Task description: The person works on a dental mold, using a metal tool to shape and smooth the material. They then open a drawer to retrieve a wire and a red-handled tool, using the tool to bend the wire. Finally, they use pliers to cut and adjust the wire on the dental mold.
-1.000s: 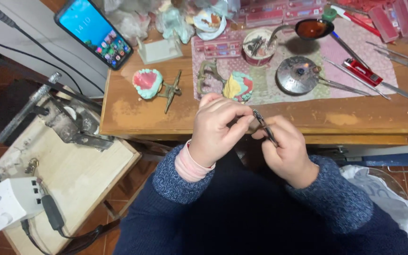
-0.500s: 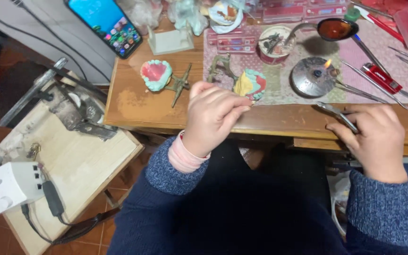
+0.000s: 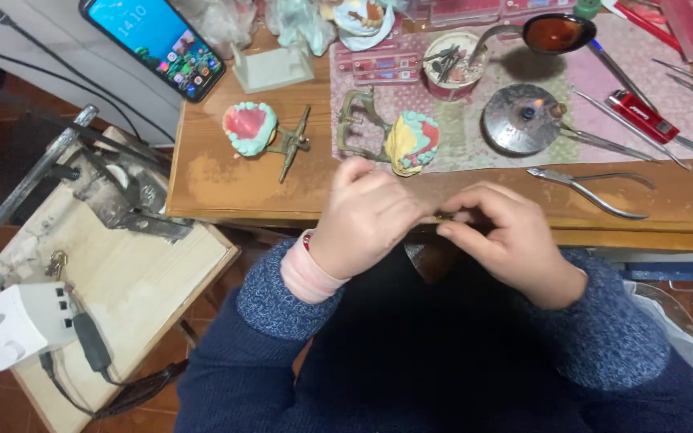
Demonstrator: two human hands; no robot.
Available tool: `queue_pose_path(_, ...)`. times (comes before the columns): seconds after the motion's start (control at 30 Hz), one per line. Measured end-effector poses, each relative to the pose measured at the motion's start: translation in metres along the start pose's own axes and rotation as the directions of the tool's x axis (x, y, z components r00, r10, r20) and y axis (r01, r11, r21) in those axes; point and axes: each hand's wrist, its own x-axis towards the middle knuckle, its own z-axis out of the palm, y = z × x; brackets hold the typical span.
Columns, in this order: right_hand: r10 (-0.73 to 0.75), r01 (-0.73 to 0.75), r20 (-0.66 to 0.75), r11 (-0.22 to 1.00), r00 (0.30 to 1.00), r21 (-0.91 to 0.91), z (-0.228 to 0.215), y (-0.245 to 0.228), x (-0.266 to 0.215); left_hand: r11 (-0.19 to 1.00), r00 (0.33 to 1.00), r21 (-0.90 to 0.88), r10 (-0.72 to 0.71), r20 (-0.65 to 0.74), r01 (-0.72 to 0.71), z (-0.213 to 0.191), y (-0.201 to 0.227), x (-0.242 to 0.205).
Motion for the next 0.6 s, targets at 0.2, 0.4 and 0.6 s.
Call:
queue_pose_path(0.2,-0.185,0.183,0.057,0.983,0.981,0.035,0.018,0.005,0.009,0.986,0.995,-0.14,-0.09,0.035,0.094,0.007,-0.003,-0.018)
queue_pose_path(0.4,-0.129,0.13,0.011,0.985,0.992,-0.115,0.014,0.003,0.022,0.966,0.973,-0.149,-0.192,0.129,0.21,0.007,-0.008,0.003)
queue_pose_path(0.6,0.122,-0.123,-0.06,0.992,0.991,-0.019,0.016,-0.003,0.048,0.991,0.985,0.064,-0.127,0.117,0.12,0.022,-0.043,0.03)
